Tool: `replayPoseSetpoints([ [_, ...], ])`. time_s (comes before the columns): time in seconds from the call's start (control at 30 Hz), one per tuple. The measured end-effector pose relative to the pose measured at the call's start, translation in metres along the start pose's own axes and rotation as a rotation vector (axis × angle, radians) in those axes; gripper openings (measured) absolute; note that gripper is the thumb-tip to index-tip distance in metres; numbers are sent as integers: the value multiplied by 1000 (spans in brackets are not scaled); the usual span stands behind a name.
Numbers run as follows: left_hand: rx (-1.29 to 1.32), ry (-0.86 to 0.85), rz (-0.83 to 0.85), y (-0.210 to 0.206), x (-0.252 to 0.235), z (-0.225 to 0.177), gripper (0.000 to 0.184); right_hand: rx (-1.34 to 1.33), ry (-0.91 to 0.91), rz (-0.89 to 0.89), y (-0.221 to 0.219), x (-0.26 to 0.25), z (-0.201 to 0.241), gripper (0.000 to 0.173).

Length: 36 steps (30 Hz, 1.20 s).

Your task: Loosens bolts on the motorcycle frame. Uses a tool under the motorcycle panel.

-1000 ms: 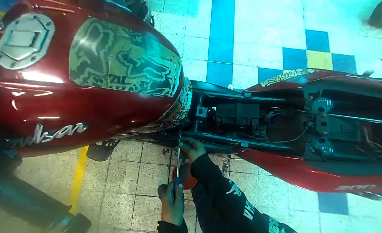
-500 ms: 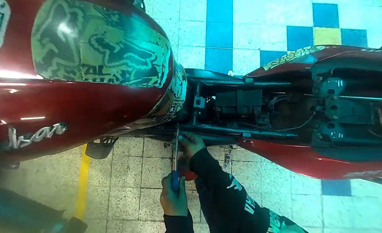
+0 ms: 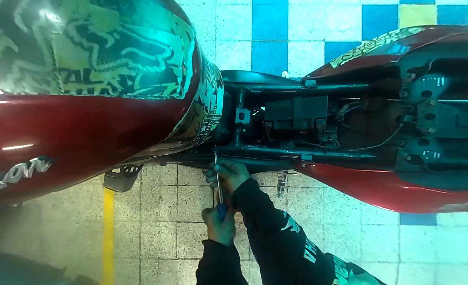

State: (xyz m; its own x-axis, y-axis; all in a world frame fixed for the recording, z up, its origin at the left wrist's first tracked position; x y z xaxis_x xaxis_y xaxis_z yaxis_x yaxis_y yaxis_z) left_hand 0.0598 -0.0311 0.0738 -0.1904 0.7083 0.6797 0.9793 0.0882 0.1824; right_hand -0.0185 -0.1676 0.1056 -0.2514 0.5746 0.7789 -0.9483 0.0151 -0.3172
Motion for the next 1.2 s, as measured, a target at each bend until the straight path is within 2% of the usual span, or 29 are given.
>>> replayPoseSetpoints([
  [0.07, 645, 110, 345, -13, 6, 10, 31, -6, -8, -50, 2, 3, 1, 22],
  [0.1, 884, 141, 574, -13, 8, 13, 34, -14, -22, -75, 1, 5, 3, 21],
  [0.17, 1138, 121, 981, -4, 5, 13, 27, 6, -31, -85, -2, 8, 6, 22],
  [0.2, 1185, 114, 1063, 3, 4, 14, 28, 42, -40, -53, -2, 11, 5, 25],
  [0.23, 1200, 106, 1073, 9, 4, 14, 29, 78, -55, -8, -2, 13, 6, 29],
  [0.27, 1177, 104, 1014, 12, 3, 15, 31, 101, -68, 27, -1, 15, 6, 31],
  [0.33, 1024, 130, 673, 17, 5, 18, 42, 113, -69, 9, 0, 14, 7, 28],
  [0.4, 779, 111, 322, 23, 10, 25, 77, 147, -45, -83, 3, 12, 9, 24],
  [0.43, 692, 80, 207, 27, 14, 29, 90, 206, -27, -128, 5, 11, 9, 25],
  [0.47, 626, 45, 115, 30, 19, 34, 93, 293, -10, -178, 7, 8, 10, 25],
  [0.6, 580, 36, -160, 26, 44, 33, 50, 520, 61, -350, 8, 4, 8, 37],
  [0.67, 637, 69, -156, 24, 47, 30, 31, 534, 78, -297, 5, 8, 4, 38],
  [0.7, 706, 109, -102, 22, 46, 31, 29, 517, 82, -227, 4, 8, 0, 36],
  [0.8, 903, 228, 92, 15, 46, 30, 56, 251, 14, -11, 1, 14, -4, 33],
  [0.87, 936, 233, 125, 12, 49, 31, 56, 138, -17, -33, 2, 15, 0, 26],
  [0.9, 927, 215, 106, 13, 49, 33, 52, 181, -7, -85, 3, 13, 3, 22],
  [0.97, 893, 143, 27, 17, 49, 36, 71, 346, 36, -209, 7, 8, 4, 25],
  [1.0, 889, 117, -38, 19, 49, 35, 72, 410, 59, -265, 7, 7, 3, 29],
  [1.07, 914, 102, -129, 22, 50, 30, 41, 464, 95, -325, 5, 8, 1, 35],
  [1.1, 941, 119, -141, 24, 51, 29, 27, 461, 101, -306, 3, 10, -2, 35],
  [1.13, 950, 149, -134, 25, 51, 28, 25, 440, 96, -248, 1, 11, -4, 34],
  [1.2, 919, 222, -99, 25, 48, 23, 46, 276, 51, -61, -4, 13, -6, 31],
])
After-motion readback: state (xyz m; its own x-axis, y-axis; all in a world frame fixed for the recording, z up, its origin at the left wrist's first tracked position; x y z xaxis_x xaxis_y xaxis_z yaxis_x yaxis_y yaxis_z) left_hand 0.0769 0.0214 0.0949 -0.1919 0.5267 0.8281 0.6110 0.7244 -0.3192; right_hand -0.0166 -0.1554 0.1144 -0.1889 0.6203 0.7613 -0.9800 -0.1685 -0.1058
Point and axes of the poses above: each hand's wrist, its own x-axis away from the middle knuckle, its own y-axis out of the back of the hand, z = x × y, the point moved 4 cm from there along -x, towards the middle knuckle, and after that the axes turned 3 degrees about -y, right-handed, at the moved point
